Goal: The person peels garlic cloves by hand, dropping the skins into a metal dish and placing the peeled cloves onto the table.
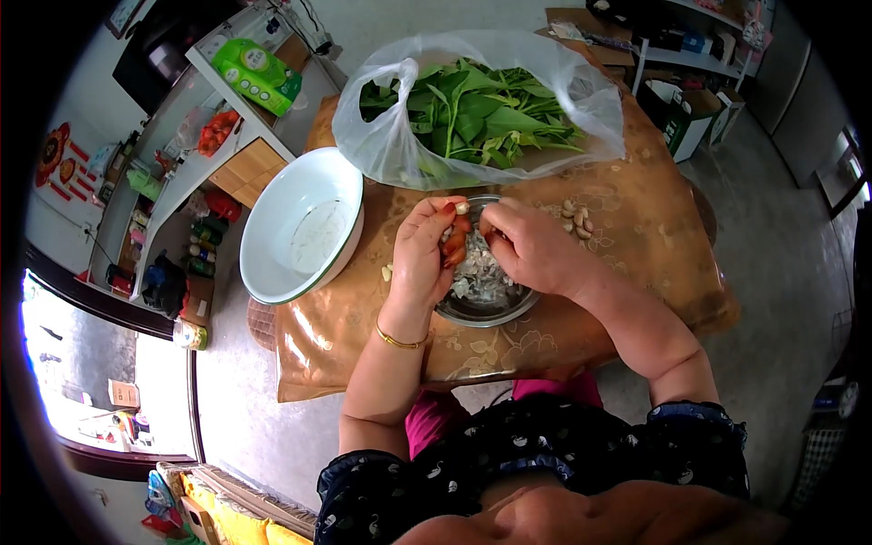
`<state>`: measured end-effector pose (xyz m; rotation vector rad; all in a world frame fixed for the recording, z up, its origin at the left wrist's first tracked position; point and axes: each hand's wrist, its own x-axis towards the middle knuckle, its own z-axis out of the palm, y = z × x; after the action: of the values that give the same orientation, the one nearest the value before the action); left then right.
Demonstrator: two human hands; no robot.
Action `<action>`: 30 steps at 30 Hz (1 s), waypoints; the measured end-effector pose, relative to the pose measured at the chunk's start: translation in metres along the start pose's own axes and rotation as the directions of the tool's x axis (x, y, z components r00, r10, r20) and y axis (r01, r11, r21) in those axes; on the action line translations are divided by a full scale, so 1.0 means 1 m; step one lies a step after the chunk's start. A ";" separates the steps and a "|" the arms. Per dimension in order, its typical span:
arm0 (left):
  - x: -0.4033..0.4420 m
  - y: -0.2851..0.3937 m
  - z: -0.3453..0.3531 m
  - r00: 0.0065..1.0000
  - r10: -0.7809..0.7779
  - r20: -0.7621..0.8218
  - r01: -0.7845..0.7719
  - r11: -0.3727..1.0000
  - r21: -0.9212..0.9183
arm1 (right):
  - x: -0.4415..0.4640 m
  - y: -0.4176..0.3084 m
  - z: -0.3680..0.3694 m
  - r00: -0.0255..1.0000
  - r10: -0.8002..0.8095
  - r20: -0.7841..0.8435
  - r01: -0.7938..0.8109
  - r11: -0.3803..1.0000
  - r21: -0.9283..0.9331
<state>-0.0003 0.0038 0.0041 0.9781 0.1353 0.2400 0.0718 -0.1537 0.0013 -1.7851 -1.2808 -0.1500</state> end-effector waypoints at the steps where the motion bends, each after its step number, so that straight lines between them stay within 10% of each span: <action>1: 0.000 0.000 0.001 1.000 0.005 0.002 -0.005 1.000 0.012 | 0.001 -0.002 -0.001 0.999 0.022 -0.022 -0.021 0.999 0.037; 30: -0.007 -0.025 0.009 0.968 0.236 0.082 -0.244 0.818 0.521 | 0.002 -0.005 -0.007 0.995 0.096 0.002 -0.096 0.995 0.029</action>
<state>-0.0017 -0.0188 -0.0120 1.5532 0.0630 0.4435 0.0719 -0.1566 0.0093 -1.8179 -1.1891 -0.0762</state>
